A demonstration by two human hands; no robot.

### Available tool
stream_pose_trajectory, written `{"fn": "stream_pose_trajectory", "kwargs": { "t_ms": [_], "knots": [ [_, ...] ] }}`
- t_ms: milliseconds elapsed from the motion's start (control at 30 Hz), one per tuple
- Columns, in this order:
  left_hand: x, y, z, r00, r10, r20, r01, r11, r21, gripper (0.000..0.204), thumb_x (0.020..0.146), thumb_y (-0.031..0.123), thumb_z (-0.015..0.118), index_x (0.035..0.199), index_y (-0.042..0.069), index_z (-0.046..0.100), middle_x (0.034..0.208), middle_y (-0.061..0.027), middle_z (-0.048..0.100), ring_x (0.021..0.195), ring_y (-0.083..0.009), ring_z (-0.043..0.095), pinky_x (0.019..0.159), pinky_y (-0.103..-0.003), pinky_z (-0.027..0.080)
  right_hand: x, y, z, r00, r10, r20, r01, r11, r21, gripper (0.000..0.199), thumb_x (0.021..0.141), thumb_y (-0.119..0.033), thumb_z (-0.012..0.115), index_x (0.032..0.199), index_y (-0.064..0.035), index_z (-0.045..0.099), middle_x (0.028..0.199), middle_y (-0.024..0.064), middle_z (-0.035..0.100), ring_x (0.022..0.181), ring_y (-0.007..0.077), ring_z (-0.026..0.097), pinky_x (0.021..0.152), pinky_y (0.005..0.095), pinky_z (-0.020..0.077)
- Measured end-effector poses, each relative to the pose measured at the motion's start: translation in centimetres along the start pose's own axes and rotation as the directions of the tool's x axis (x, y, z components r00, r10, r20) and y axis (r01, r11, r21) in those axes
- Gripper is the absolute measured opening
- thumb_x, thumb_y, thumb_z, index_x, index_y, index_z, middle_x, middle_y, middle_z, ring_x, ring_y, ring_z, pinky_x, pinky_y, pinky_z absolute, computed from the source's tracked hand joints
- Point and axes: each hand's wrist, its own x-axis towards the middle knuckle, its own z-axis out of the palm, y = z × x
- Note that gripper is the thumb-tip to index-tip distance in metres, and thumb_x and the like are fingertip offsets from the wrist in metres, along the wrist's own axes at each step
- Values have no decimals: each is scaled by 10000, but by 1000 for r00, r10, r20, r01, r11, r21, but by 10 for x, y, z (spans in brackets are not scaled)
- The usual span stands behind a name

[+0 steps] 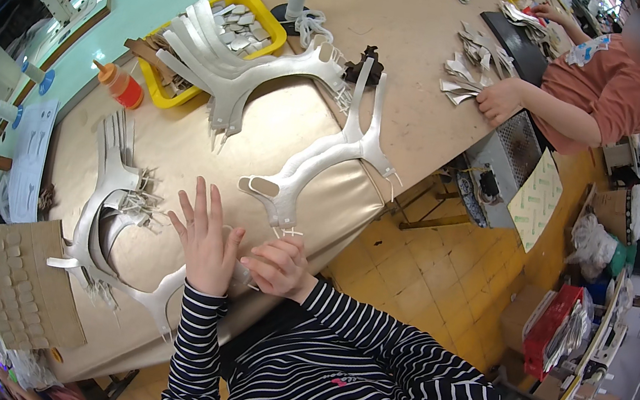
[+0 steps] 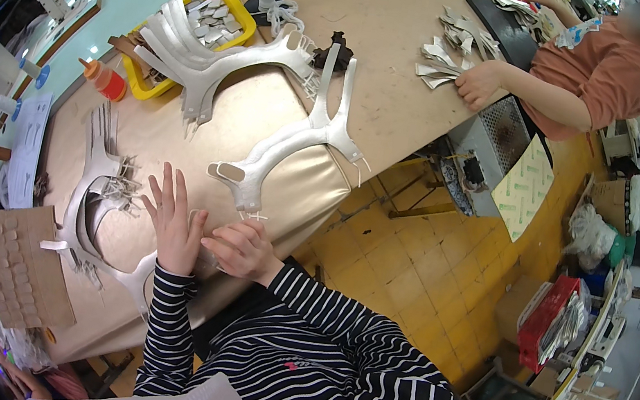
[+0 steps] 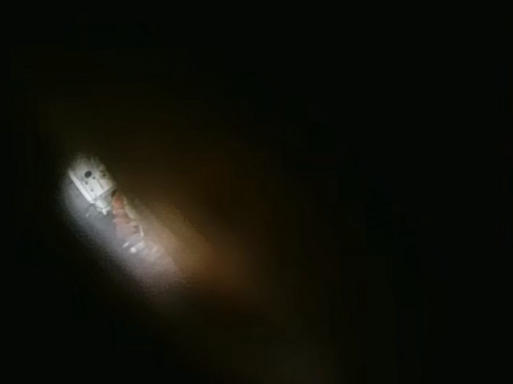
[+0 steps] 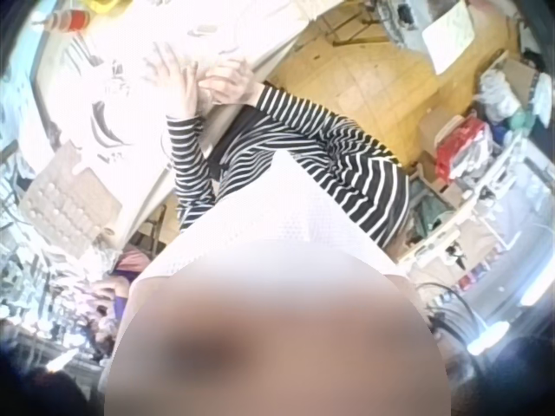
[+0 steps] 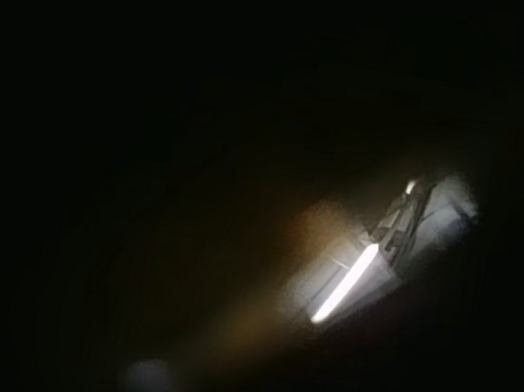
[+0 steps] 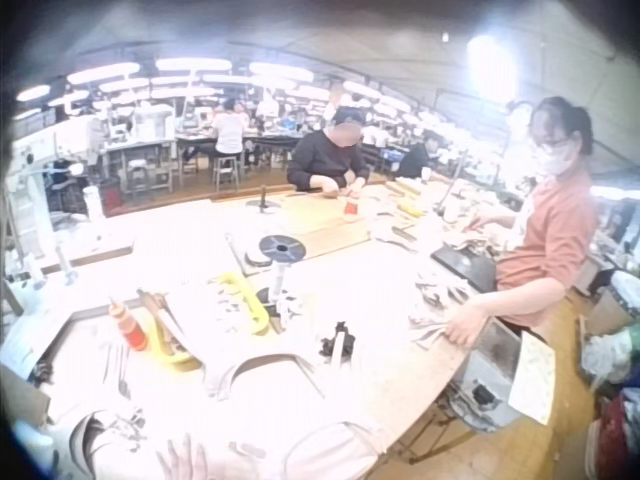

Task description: The person repeatedly picks up white plastic frames and small white inserts, aligns the inserts into slots on the frames, and places the assembled units on the table. The person handles the parts one at a time, turning them over to fit the inserts and setting them aside after each assembly.

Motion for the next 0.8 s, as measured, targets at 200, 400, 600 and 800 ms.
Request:
{"fn": "stream_pose_trajectory", "kwargs": {
  "t_ms": [200, 400, 600, 800],
  "knots": [
    [-1, 5, 19, 989, 41, 143, -66, 983, 174, 751, 989, 451, 529, 1602, 90, 288, 1680, -75, 253, 1547, -370, 194, 1206, -672, 71, -2, 1, 1, 1000, 2, 12, -2, 999, 39, 464, 770, -185, 720, 1231, -212, 668, 1144, -14, 608, 1003, 182, 597, 930, 370, 446],
    [-2, 4, 20, 987, 44, 152, -78, 971, 225, 761, 987, 464, 523, 1603, 88, 283, 1675, -59, 271, 1540, -347, 228, 1206, -672, 81, -3, 1, 1, 1000, -1, 18, 1, 1000, 10, 468, 782, -206, 713, 1246, -216, 659, 1153, -18, 611, 1009, 181, 597, 939, 378, 445],
    [-10, 9, 9, 999, -6, 51, -1, 990, 138, 740, 987, 414, 544, 1600, 87, 289, 1671, -77, 280, 1533, -354, 250, 1213, -654, 87, -5, 0, 1, 1000, 16, 13, -16, 1000, 27, 481, 771, -162, 726, 1244, -217, 659, 1152, -16, 609, 994, 178, 607, 916, 366, 455],
    [-14, 7, 16, 992, 5, 130, -25, 988, 156, 675, 991, 388, 543, 1567, 81, 368, 1653, -81, 321, 1521, -313, 293, 1226, -619, 94, 6, -1, 1, 1000, -7, -16, 7, 1000, 14, 452, 773, -152, 745, 1216, -198, 666, 1125, -11, 621, 996, 190, 610, 906, 366, 460]
  ]
}}
